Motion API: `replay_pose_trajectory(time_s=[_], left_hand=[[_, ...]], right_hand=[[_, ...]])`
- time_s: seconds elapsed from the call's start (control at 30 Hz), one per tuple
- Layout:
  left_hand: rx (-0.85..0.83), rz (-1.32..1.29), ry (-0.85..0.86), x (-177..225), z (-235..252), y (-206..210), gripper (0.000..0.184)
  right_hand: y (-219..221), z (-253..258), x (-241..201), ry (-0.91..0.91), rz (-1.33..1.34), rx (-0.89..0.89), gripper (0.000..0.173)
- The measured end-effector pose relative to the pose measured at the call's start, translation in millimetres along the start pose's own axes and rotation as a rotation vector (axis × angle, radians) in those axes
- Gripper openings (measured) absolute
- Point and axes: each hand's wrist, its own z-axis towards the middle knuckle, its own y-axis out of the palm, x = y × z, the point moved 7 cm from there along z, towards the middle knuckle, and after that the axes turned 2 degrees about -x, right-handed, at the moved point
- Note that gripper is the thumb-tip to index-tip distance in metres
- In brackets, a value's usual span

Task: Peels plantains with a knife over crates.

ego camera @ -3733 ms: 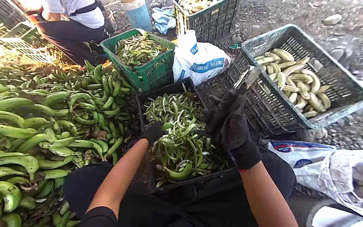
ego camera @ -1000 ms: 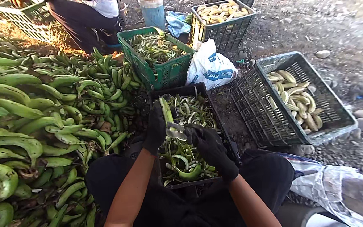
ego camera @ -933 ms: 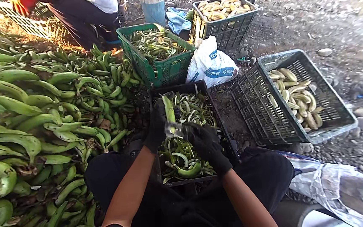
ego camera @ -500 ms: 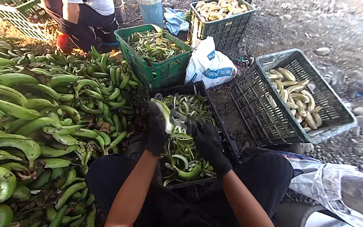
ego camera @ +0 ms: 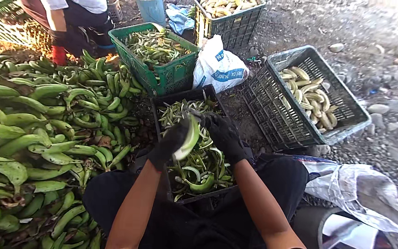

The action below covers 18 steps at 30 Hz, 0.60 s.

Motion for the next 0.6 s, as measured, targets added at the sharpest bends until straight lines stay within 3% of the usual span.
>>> replay_pose_trajectory(time_s=[0.07, 0.13, 0.23, 0.3, 0.37, 0.43, 0.53, 0.6], left_hand=[[0.04, 0.106, 0.0, 1, -4, 13, 0.042], [0.177, 0.016, 0.125, 0, 0, -1, 0.047], [0.553, -0.119, 0.25, -2, -9, -33, 0.055], [0.836, -0.08, 0.232, -3, -21, -45, 0.057], [0.983, -0.045, 0.133, -9, -26, -50, 0.058], [0.931, 0.032, 0.062, -10, -26, -48, 0.055], [0.611, -0.084, 0.146, -7, -16, -33, 0.055], [0.495, -0.074, 0.179, 0, -11, -30, 0.056]], right_hand=[[8, 12, 10, 0.021, 0.031, 0.017, 0.046], [12, 6, 11, 0.018, 0.122, 0.057, 0.049], [24, -24, 2, 0.06, 0.091, 0.054, 0.052], [39, -38, -5, -0.002, 0.047, 0.127, 0.05], [51, -51, -10, -0.124, 0.052, 0.216, 0.051], [50, -49, -13, -0.114, 0.015, 0.202, 0.049], [37, -29, -9, 0.008, -0.044, 0.092, 0.045], [25, -23, -10, 0.01, -0.047, 0.088, 0.048]])
